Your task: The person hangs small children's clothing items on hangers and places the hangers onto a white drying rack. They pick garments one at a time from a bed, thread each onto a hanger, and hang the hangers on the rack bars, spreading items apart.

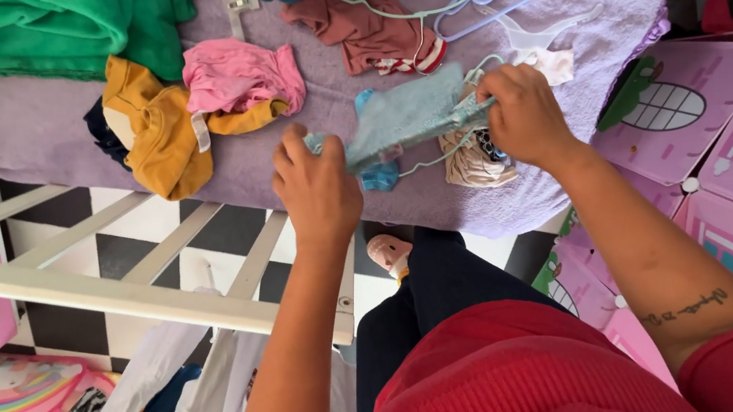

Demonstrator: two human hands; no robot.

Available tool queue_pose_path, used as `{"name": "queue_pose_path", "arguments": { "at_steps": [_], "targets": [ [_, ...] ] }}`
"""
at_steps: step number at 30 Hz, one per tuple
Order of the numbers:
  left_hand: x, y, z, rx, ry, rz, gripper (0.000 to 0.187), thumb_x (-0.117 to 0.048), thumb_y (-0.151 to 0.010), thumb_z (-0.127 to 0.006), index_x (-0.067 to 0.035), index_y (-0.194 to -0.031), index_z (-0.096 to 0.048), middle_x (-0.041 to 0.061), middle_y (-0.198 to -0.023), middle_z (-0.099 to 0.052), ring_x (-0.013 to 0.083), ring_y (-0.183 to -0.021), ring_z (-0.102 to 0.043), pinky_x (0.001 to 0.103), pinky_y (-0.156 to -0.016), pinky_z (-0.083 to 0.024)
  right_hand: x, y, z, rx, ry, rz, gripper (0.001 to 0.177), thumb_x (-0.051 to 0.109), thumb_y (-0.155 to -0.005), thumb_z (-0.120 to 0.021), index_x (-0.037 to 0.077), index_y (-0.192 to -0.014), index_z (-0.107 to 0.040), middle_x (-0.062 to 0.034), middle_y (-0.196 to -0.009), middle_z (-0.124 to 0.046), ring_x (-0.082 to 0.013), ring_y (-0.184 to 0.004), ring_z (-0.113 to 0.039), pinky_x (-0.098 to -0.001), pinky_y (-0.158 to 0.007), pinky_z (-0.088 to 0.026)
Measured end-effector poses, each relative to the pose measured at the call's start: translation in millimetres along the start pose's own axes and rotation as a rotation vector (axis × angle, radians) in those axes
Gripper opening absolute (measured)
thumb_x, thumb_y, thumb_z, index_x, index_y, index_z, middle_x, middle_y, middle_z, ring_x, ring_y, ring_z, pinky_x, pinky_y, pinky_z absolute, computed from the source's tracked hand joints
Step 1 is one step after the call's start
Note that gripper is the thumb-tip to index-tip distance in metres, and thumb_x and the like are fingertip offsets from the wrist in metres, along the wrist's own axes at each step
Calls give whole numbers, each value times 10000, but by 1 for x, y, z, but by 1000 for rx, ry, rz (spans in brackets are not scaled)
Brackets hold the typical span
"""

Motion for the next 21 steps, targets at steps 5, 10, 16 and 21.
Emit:
{"name": "queue_pose_path", "arguments": {
  "at_steps": [5, 10, 16, 21],
  "targets": [
    [-9, 12, -18, -20, 22, -243, 280, -24, -810, -664, -136, -1061, -717, 119, -1254, -491, 370, -1119, -576, 476, -880, -480, -72, -9, -38, 368, -393, -142, 244, -5, -822, -580, 33, -1050, -658, -125, -982, -659, -239, -908, -647, -371, -823, -515],
    [17, 21, -85, 345, -218, -20, 251, -71, -828, -663, -47, -1059, -759, 137, -1065, -644, 360, -1053, -576, 478, -856, -481, -206, -40, -95, 628, -475, -523, 237, 126, -975, -626, 86, -1177, -744, -163, -1035, -739, -254, -944, -680, -385, -877, -530],
    [28, 10, -68, 445, -332, 146, 125, -80, -799, -677, -47, -885, -762, 154, -1021, -689, 352, -1042, -573, 478, -849, -487, -361, -93, -129, -8, 191, -389, 581, 45, -923, -678, 46, -1489, -546, -239, -1623, -442, -442, -1439, -455, -500, -1201, -407],
    [24, 4, -28, 402, -323, 141, 386, 9, -707, -640, 22, -1085, -716, 127, -1241, -646, 351, -1048, -579, 455, -838, -500, -338, -108, -140, 447, 323, -599, 1076, 168, -728, -809, 94, -1610, -197, -175, -1638, -249, -441, -1477, -223, -691, -1102, -232]
  ]
}}
Point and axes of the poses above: each hand's wrist, its own y-axis away from the middle knuckle, its own z-axis out of the back of the hand, x = y × z, the point moved 7 cm from there along -y, towards the middle knuckle
